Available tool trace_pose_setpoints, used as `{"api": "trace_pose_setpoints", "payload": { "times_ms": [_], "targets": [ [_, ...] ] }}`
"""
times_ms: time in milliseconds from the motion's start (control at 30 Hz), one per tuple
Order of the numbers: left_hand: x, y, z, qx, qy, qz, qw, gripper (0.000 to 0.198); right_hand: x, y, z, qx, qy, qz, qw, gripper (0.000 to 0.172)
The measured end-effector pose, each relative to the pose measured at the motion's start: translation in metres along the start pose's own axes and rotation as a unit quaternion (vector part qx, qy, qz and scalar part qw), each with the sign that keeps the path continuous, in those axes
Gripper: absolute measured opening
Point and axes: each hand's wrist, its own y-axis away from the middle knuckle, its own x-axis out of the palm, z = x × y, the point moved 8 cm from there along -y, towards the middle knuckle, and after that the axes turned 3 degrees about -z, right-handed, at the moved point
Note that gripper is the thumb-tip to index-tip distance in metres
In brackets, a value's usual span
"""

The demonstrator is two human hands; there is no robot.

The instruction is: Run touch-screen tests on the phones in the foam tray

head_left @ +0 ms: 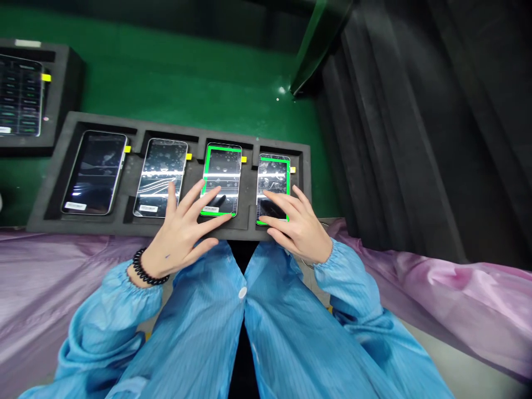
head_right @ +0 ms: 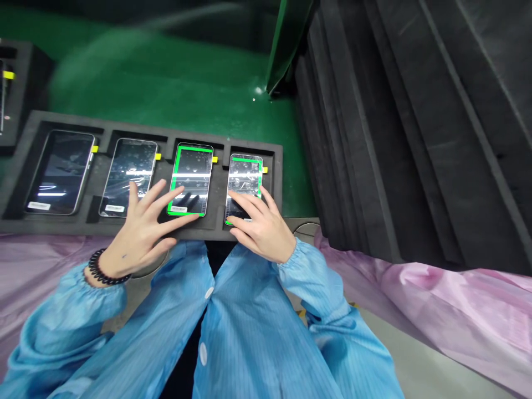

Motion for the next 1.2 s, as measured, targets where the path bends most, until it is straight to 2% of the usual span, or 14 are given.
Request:
{"api": "trace_pose_setpoints", "payload": {
  "times_ms": [233, 667, 833, 1200],
  "targets": [
    [0.009, -0.013, 0.005, 0.044, -0.018, 0.065, 0.997, 0.045, 0.012, -0.005, -0.002, -0.032, -0.015, 0.031, 0.999, 0.032],
    [0.011, -0.051, 0.038, 0.062, -0.030, 0.124, 0.990, 0.046, 0.017, -0.029, -0.042, 0.024, -0.016, 0.035, 0.999, 0.035],
    [0.017, -0.064, 0.054, 0.078, -0.036, 0.104, 0.991, 0.050, 0.016, -0.038, -0.055, 0.035, -0.023, 0.031, 0.999, 0.036],
    [0.020, -0.098, 0.086, 0.060, -0.033, 0.103, 0.992, 0.048, 0.016, -0.059, -0.087, 0.066, -0.031, 0.024, 0.997, 0.038]
  ]
}}
